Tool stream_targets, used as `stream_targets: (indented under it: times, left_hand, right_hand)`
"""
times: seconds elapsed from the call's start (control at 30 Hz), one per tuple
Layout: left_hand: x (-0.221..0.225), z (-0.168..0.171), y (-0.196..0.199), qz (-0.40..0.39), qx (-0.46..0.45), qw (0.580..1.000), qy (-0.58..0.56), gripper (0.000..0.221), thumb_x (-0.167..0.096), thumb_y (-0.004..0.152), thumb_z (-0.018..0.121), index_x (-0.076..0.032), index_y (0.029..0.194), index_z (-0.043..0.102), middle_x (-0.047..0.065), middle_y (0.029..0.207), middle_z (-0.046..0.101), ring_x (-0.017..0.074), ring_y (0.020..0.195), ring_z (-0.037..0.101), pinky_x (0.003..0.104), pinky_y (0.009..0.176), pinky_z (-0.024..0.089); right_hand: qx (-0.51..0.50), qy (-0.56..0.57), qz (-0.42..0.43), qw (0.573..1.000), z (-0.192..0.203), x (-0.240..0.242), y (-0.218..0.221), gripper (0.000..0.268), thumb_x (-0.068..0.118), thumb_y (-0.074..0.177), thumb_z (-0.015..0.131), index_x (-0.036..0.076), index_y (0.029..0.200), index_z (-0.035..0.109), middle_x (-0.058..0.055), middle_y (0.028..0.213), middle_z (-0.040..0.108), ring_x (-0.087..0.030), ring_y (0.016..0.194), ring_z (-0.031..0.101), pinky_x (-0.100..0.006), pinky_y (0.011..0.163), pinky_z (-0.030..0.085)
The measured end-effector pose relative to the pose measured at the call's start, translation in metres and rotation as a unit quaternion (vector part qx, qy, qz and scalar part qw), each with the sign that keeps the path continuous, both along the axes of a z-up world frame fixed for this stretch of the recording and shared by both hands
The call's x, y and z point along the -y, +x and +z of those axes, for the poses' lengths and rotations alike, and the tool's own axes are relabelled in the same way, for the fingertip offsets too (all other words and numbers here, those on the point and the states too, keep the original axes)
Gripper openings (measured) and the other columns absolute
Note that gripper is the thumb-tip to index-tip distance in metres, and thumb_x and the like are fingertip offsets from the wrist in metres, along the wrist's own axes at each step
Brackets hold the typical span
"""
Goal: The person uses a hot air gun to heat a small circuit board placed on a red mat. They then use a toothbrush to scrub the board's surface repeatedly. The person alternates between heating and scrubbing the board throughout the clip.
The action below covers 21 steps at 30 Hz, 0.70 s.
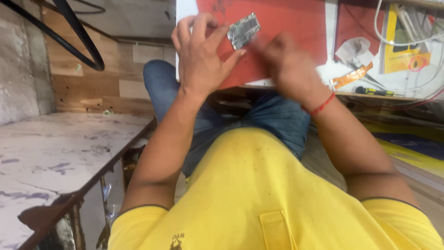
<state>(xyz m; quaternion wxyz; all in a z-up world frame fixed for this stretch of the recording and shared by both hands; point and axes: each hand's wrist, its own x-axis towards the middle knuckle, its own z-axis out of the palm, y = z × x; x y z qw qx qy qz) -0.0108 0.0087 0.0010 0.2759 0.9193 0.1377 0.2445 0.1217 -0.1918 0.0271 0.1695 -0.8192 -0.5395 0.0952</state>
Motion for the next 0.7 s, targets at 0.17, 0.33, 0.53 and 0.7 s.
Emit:
stream_targets:
  times: [0.17,0.33,0.53,0.7]
  left_hand:
    - [-0.002,-0.004,0.006,-0.054,-0.033,0.996,0.067,0.044,-0.039,0.087,0.088,-0.005,0.111,0.072,0.007,0.113,0.057,0.0308,0.111,0.049,0.047,0.098,0.041]
    - [-0.014,-0.006,0.013,-0.092,-0.024,0.984,0.150,0.047,-0.042,0.087,0.084,-0.001,0.107,0.070,0.008,0.111,0.057,0.0269,0.108,0.053,0.044,0.091,0.042]
    - [-0.014,-0.004,0.013,-0.080,-0.021,0.984,0.158,0.046,-0.043,0.088,0.082,-0.003,0.106,0.071,0.007,0.108,0.056,0.0265,0.104,0.052,0.043,0.086,0.042]
    - [-0.016,-0.004,0.015,-0.079,-0.021,0.985,0.152,0.044,-0.042,0.088,0.081,-0.002,0.105,0.072,0.007,0.105,0.056,0.0265,0.101,0.052,0.043,0.082,0.042]
  right_hand:
    - [-0.019,-0.001,-0.020,1.000,0.006,0.008,0.003,0.059,0.000,0.092,0.062,0.017,0.149,0.061,-0.018,0.111,0.063,-0.040,0.083,0.067,-0.048,0.072,0.055]
    - [-0.023,-0.013,-0.002,1.000,0.014,-0.001,0.004,0.060,0.000,0.091,0.063,0.019,0.148,0.062,-0.016,0.107,0.064,-0.038,0.080,0.067,-0.048,0.069,0.055]
    - [-0.023,-0.016,-0.005,1.000,0.025,-0.002,0.002,0.062,-0.002,0.090,0.061,0.016,0.148,0.062,-0.017,0.107,0.064,-0.037,0.079,0.066,-0.047,0.069,0.055]
    - [-0.017,-0.001,0.010,1.000,0.028,-0.005,0.000,0.059,-0.002,0.087,0.060,0.012,0.144,0.064,-0.019,0.106,0.064,-0.037,0.081,0.067,-0.046,0.068,0.055]
